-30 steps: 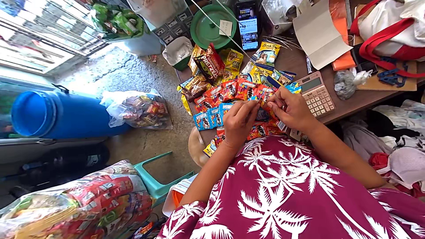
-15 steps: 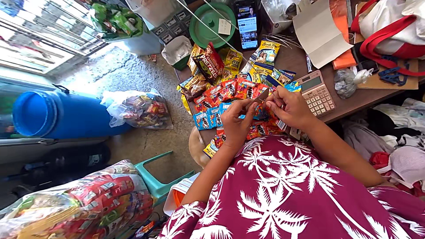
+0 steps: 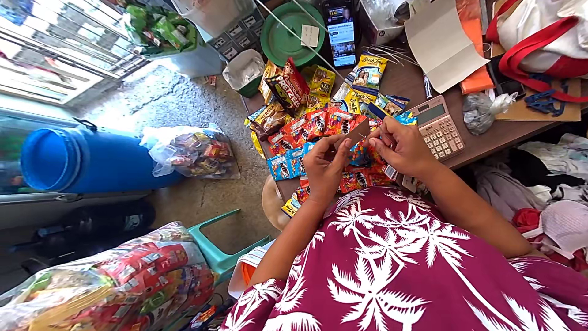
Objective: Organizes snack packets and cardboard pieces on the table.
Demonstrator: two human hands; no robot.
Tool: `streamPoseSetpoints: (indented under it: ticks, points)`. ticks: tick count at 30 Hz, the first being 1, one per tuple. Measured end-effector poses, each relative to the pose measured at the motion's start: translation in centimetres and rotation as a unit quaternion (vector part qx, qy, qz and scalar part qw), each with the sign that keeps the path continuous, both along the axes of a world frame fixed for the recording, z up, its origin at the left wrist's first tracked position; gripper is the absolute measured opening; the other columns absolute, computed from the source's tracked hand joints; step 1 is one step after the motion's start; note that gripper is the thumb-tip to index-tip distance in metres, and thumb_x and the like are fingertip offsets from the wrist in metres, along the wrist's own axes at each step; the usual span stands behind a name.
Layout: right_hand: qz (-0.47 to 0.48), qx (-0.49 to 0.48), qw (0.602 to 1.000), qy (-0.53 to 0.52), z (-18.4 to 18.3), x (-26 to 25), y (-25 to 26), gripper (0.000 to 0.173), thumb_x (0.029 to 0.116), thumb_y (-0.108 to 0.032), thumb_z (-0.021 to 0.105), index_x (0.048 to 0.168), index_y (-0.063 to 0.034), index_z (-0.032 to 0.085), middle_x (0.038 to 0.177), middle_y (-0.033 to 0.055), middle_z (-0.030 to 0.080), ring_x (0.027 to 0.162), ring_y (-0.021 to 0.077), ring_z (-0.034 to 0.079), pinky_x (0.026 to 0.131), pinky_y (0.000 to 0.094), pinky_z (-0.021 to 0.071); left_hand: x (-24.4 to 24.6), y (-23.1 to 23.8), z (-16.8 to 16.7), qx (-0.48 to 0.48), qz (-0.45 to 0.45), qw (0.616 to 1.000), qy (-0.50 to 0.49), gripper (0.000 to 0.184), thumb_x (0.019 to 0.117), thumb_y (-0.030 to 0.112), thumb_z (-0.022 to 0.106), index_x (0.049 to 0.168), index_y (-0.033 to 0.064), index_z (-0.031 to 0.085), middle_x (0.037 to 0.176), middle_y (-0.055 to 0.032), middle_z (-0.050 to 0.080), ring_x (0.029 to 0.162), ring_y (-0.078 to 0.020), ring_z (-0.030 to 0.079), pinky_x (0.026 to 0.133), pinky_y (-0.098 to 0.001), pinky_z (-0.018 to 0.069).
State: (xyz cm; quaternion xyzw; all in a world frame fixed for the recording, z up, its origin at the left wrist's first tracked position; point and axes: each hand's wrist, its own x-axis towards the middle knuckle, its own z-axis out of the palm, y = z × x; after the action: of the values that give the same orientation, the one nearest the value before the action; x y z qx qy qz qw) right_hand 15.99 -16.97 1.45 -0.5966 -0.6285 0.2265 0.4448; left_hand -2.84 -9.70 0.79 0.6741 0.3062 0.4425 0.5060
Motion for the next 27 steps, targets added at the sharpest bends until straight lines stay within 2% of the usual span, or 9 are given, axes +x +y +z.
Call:
streamPoseSetpoints:
  ticks: [5,8,13,15,18,27]
  points:
    - [-0.004,-0.024,0.999,-0.02,0.28,-0.25,0.11,0.012,0.0999,-0.016,0.06,0.091,-0.0074,0.058,0.09,0.0043,0.074,0.071,0.0154,0.065,0.061,0.037,0.0496,0.08,0.03,0.23,-0.045,-0.012,0.999,0.002,0.013,0.097,0.003,0.066,0.108,-0.004,0.067,0.089,-0.001,0.073,0.075,-0.0054,0.07,0.07,-0.0237,0.0608]
    - [-0.008,-0.029,0.999,-0.032,0.54,-0.43,0.21,0.015,0.0995,-0.017,0.06,0.089,-0.0069,0.058,0.081,0.0046,0.067,0.065,0.0169,0.059,0.057,0.0377,0.0453,0.05,0.03,0.18,-0.019,-0.027,0.999,0.005,0.015,0.0966,0.002,0.066,0.109,-0.006,0.067,0.091,-0.0028,0.073,0.074,-0.0049,0.069,0.069,-0.0227,0.0603]
    - [-0.011,-0.037,0.998,-0.04,0.71,-0.49,0.23,0.015,0.0992,-0.017,0.061,0.089,-0.0062,0.058,0.076,0.0054,0.063,0.063,0.0186,0.058,0.055,0.0392,0.0449,-0.13,0.21,-0.23,0.05,-0.031,0.998,0.029,0.017,0.0959,0.002,0.068,0.109,-0.0091,0.068,0.093,-0.0085,0.072,0.077,-0.007,0.069,0.071,-0.0238,0.0605]
    - [-0.011,-0.042,0.998,-0.045,0.76,-0.45,0.2,0.016,0.0999,-0.018,0.06,0.089,-0.0068,0.058,0.077,0.005,0.066,0.063,0.0184,0.06,0.056,0.0395,0.0464,-0.19,0.25,-0.35,0.066,-0.027,0.997,0.037,0.018,0.0959,0.002,0.068,0.109,-0.0097,0.068,0.093,-0.01,0.072,0.076,-0.0076,0.069,0.07,-0.0233,0.0602]
    - [-0.012,-0.042,0.998,-0.041,0.65,-0.42,0.22,0.016,0.0998,-0.018,0.06,0.09,-0.0059,0.059,0.074,0.0047,0.062,0.062,0.0186,0.057,0.055,0.0393,0.0447,-0.16,0.25,-0.34,0.065,-0.027,0.997,0.036,0.017,0.0959,0.002,0.068,0.109,-0.0094,0.068,0.093,-0.0097,0.072,0.076,-0.0073,0.069,0.069,-0.023,0.0599]
    - [-0.012,-0.033,0.999,-0.033,0.64,-0.31,0.26,0.016,0.0988,-0.017,0.061,0.088,-0.0066,0.058,0.072,0.0036,0.06,0.061,0.0168,0.055,0.055,0.0373,0.043,-0.22,0.23,-0.19,0.046,-0.028,0.998,0.027,0.019,0.0941,0.001,0.07,0.109,-0.0097,0.067,0.096,-0.0104,0.073,0.078,-0.0086,0.071,0.072,-0.025,0.0614]
